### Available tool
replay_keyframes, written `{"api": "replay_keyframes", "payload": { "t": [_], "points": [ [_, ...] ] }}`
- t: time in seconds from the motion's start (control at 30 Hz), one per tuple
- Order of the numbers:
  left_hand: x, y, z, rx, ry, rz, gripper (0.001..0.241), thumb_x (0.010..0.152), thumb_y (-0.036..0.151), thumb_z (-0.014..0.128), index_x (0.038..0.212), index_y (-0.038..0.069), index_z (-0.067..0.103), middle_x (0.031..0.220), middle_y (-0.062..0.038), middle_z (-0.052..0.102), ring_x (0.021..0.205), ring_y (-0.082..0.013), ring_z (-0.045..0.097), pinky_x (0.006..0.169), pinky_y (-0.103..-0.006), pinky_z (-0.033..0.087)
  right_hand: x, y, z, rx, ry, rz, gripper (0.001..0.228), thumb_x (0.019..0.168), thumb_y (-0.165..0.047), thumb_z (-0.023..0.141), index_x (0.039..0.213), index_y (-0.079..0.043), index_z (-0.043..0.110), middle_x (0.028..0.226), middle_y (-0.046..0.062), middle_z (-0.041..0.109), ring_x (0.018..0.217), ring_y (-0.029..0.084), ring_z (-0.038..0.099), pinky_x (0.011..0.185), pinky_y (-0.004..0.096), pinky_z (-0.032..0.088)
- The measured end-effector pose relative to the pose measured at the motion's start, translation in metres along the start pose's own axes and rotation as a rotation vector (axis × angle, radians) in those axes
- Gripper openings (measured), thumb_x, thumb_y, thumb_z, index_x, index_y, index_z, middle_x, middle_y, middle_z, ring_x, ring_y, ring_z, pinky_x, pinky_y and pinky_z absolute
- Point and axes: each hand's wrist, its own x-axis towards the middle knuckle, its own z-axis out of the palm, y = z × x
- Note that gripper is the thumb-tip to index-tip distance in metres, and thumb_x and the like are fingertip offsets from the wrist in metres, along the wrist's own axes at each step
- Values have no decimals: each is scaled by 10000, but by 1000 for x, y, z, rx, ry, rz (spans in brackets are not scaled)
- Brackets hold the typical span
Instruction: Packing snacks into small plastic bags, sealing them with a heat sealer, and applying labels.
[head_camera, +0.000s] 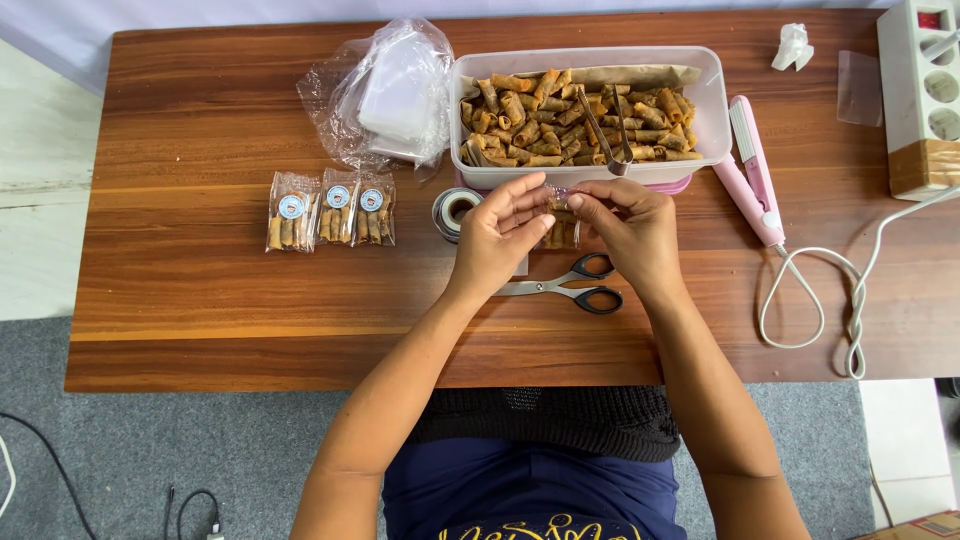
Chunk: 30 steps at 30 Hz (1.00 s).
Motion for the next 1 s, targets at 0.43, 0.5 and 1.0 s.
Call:
{"api": "replay_keyframes", "payload": {
  "t": [0.43,0.5,1.0],
  "points": [
    [0,-6,5,147,79,20,290,896,-49,711,1143,59,605,1208,-227,718,1098,-346,720,863,-399,645,-2,5,2,-114,14,74,302,867,-46,846,1141,11,732,965,171,771,822,196,765,717,284,608],
    [0,-2,6,198,91,43,272,893,-44,716,1125,45,605,1225,-235,703,1113,-382,700,854,-415,648,-1,6,4,-151,50,4,339,867,-18,849,1168,53,711,968,209,766,834,222,765,728,309,623],
    [0,-4,-3,357,111,104,221,922,-49,653,1123,39,682,1110,-237,740,1034,-372,732,806,-415,644,0,32,9,-485,97,-88,380,828,-186,916,1143,-64,744,866,85,781,758,193,762,678,317,612]
  ]
}}
